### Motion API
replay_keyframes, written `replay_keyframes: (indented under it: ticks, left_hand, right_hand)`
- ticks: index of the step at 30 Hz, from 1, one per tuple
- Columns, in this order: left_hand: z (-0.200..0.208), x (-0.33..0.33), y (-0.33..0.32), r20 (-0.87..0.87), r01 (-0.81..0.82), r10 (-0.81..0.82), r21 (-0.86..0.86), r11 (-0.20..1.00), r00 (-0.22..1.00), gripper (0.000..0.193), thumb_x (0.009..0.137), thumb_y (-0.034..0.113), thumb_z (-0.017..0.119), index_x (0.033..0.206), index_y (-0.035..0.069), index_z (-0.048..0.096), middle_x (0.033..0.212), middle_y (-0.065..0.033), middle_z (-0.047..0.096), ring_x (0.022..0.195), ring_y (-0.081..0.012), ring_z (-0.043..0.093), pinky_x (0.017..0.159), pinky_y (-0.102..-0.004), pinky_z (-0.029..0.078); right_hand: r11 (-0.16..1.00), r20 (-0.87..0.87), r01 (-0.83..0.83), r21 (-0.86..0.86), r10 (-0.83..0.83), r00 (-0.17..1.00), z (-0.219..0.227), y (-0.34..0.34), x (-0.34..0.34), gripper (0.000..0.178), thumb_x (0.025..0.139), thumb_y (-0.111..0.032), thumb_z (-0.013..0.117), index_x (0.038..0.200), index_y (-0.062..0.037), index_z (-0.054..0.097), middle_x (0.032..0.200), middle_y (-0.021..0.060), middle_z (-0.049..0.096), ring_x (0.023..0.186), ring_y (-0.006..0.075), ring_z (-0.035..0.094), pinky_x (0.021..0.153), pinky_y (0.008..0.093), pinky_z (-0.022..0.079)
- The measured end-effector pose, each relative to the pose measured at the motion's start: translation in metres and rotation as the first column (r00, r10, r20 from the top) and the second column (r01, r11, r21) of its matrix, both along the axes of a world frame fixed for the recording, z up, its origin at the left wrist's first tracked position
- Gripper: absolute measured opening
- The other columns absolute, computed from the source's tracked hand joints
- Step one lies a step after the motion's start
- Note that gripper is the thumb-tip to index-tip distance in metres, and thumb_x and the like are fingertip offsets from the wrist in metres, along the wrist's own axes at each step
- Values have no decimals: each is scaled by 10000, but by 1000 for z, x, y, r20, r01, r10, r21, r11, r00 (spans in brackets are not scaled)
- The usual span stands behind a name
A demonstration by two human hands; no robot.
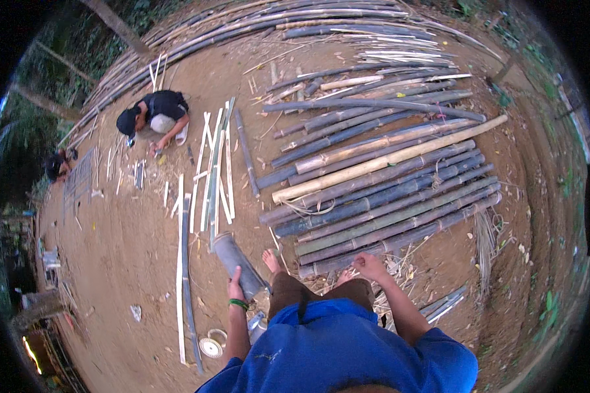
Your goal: The person selects a bamboo pole and sits on the ground. Using a metal splitting tool and a wooden mallet, they repeatedly strike the tool to split the bamboo into smaller strips. The person handles the bamboo pieces and tools with their hands, occasionally adjusting the position of the bamboo to continue splitting.
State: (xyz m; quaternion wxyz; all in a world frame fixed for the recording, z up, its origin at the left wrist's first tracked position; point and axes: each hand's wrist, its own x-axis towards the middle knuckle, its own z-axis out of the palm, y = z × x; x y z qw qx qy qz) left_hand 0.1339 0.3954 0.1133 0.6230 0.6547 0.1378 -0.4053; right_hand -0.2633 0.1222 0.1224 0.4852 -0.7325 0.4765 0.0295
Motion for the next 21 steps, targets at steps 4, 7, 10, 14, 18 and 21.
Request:
replay_keyframes:
  ticks: [4, 7, 10, 14, 18, 21]
  left_hand:
    - [39, -1, 12, -96, -276, 263, -163, 947, 960, 655, 838, 535, 652, 1200, -2, 552, 1035, -133, 647, 864, -283, 644, 808, -424, 546]
    - [49, 30, 35, -286, -352, 285, -222, 909, 915, 717, 783, 681, 611, 1082, 30, 585, 715, -79, 576, 568, -172, 534, 478, -302, 408]
    - [37, 75, 36, -471, -531, 351, -331, 781, 809, 803, 777, 738, 557, 1085, -3, 562, 570, -39, 453, 456, -132, 397, 417, -261, 262]
    - [7, 142, 5, -435, -526, 402, -212, 824, 805, 884, 774, 783, 494, 1131, -25, 516, 522, -17, 352, 434, -151, 332, 422, -276, 257]
    - [1, 220, -28, -639, -435, 173, -279, 856, 750, 804, 802, 748, 505, 1118, 9, 544, 567, -43, 398, 460, -156, 367, 438, -277, 282]
    - [15, 284, -62, -583, -301, 62, -324, 897, 810, 808, 814, 752, 470, 1140, 18, 560, 596, -44, 422, 478, -159, 377, 448, -277, 296]
  right_hand:
    - [998, -78, -61, -23, 59, 995, 6, -36, 27, 329, 849, -334, 666, 1019, -51, 662, 881, 136, 700, 813, 239, 680, 740, 354, 528]
    - [992, -64, -111, -60, 108, 992, 0, -62, 96, 333, 849, -331, 660, 1025, -48, 665, 851, 138, 694, 792, 256, 672, 737, 370, 518]
    - [990, -21, -140, -12, 140, 990, -4, -90, 179, 334, 850, -334, 658, 1026, -50, 667, 860, 143, 695, 806, 268, 672, 748, 376, 520]
    - [984, -123, -176, -25, 172, 977, -31, -126, 241, 334, 849, -349, 653, 1020, -63, 677, 896, 143, 700, 860, 286, 673, 782, 385, 524]
    - [980, -381, -153, -129, 93, 920, -56, -149, 220, 326, 854, -357, 618, 983, -67, 692, 999, 131, 699, 928, 305, 667, 812, 414, 525]
    - [994, -437, -85, -65, 48, 898, -41, -152, 226, 319, 852, -370, 576, 988, -113, 708, 948, 138, 689, 958, 340, 643, 855, 437, 503]
